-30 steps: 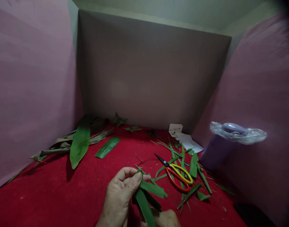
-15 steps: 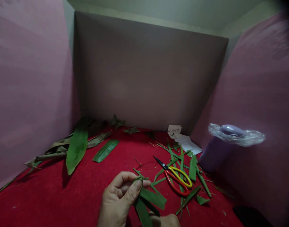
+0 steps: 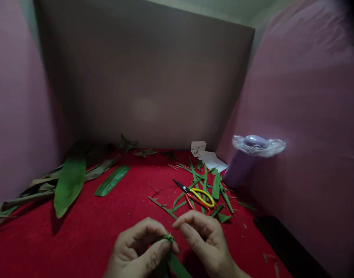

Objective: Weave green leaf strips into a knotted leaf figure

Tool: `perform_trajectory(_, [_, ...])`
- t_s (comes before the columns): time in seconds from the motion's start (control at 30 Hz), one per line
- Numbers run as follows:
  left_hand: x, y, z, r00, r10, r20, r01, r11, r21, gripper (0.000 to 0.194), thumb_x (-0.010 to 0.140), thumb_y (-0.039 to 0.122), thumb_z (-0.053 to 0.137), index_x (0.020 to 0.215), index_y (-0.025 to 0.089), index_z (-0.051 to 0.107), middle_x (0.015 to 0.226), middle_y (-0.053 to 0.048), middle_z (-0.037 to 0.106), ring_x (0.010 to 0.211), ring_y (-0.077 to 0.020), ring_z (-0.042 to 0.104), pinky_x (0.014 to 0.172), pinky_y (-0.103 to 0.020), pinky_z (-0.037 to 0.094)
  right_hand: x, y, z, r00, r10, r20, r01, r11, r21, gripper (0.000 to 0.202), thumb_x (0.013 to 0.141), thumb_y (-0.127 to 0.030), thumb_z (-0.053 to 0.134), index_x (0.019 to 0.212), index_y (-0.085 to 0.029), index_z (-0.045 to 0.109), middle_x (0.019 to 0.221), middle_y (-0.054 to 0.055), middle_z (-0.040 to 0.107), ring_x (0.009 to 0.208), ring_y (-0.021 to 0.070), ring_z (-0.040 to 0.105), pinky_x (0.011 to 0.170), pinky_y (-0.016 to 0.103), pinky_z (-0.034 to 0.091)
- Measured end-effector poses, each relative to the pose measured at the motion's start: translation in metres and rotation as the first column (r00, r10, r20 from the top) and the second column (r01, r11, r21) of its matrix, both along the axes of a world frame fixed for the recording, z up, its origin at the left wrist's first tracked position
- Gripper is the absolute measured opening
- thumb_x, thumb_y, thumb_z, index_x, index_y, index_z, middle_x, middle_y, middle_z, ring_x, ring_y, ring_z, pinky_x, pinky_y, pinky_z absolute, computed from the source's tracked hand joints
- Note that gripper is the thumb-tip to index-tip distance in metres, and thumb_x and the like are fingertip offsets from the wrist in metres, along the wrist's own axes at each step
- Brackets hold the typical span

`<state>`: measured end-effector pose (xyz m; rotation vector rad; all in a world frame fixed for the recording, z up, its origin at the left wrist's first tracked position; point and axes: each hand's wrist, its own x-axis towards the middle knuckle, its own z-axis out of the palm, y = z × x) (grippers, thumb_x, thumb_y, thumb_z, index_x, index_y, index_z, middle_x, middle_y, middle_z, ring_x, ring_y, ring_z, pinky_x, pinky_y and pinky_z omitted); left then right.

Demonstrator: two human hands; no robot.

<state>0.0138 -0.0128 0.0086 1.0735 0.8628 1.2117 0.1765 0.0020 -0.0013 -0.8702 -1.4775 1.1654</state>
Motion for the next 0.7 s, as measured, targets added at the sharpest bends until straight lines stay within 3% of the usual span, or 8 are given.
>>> perform_trajectory(0.03, [0.0006,0.0003,-0.0020,0.999,-0.032,0.005,0.032,0.999,-0.020,0.008,0.068,0.024,0.074,0.067,0.018,0.069,0.063,-0.003,0.072,0.059,-0.0144,0.063,0.054,-0.019,0.047,-0.0037,-0.0007,0.0028,0.990,0.116,-0.073,-0.122,0.990,-0.076,0.030,0.082,-0.043,0.055,0.075,-0.015,0.062,0.055,0.000,0.055,0.049,0.0104,0.049,0.049,0.021,0.037])
perform_trajectory(0.13, [0.0021,0.0014,-0.0052,0.991,-0.127,0.029,0.128,0.991,-0.049,0.008,0.069,0.023,0.073,0.069,0.017,0.069,0.064,-0.004,0.071,0.059,-0.0143,0.063,0.054,-0.020,0.048,-0.0081,-0.0010,0.0041,0.966,0.185,-0.178,-0.217,0.960,-0.178,0.029,0.079,-0.042,0.061,0.073,-0.014,0.057,0.054,-0.002,0.053,0.048,0.0084,0.048,0.049,0.020,0.038])
perform_trajectory(0.27, [0.0024,0.0022,-0.0059,0.982,-0.188,0.036,0.190,0.979,-0.077,0.005,0.071,0.021,0.072,0.070,0.017,0.069,0.065,-0.003,0.072,0.058,-0.0130,0.063,0.054,-0.019,0.048,-0.0053,-0.0009,0.0013,0.961,0.179,-0.209,-0.216,0.961,-0.170,0.028,0.079,-0.039,0.062,0.070,-0.016,0.051,0.053,-0.005,0.050,0.045,0.0065,0.045,0.046,0.017,0.035])
perform_trajectory(0.5, [0.0037,0.0001,-0.0042,0.987,-0.161,0.011,0.161,0.980,-0.114,0.008,0.070,0.022,0.073,0.067,0.016,0.068,0.063,-0.004,0.072,0.053,-0.0104,0.060,0.050,-0.017,0.046,-0.0042,0.0018,-0.0026,0.978,0.161,-0.130,-0.181,0.971,-0.158,0.030,0.084,-0.042,0.056,0.072,-0.016,0.048,0.054,-0.008,0.039,0.045,0.0052,0.032,0.043,0.018,0.025])
perform_trajectory(0.7, [0.0022,0.0008,-0.0023,0.980,-0.195,0.033,0.197,0.969,-0.147,0.007,0.069,0.022,0.073,0.068,0.017,0.068,0.064,-0.003,0.074,0.053,-0.0110,0.062,0.051,-0.017,0.048,-0.0026,0.0033,-0.0035,0.987,0.126,-0.105,-0.139,0.982,-0.131,0.031,0.085,-0.043,0.055,0.071,-0.016,0.047,0.056,-0.007,0.037,0.049,0.0061,0.031,0.045,0.019,0.025])
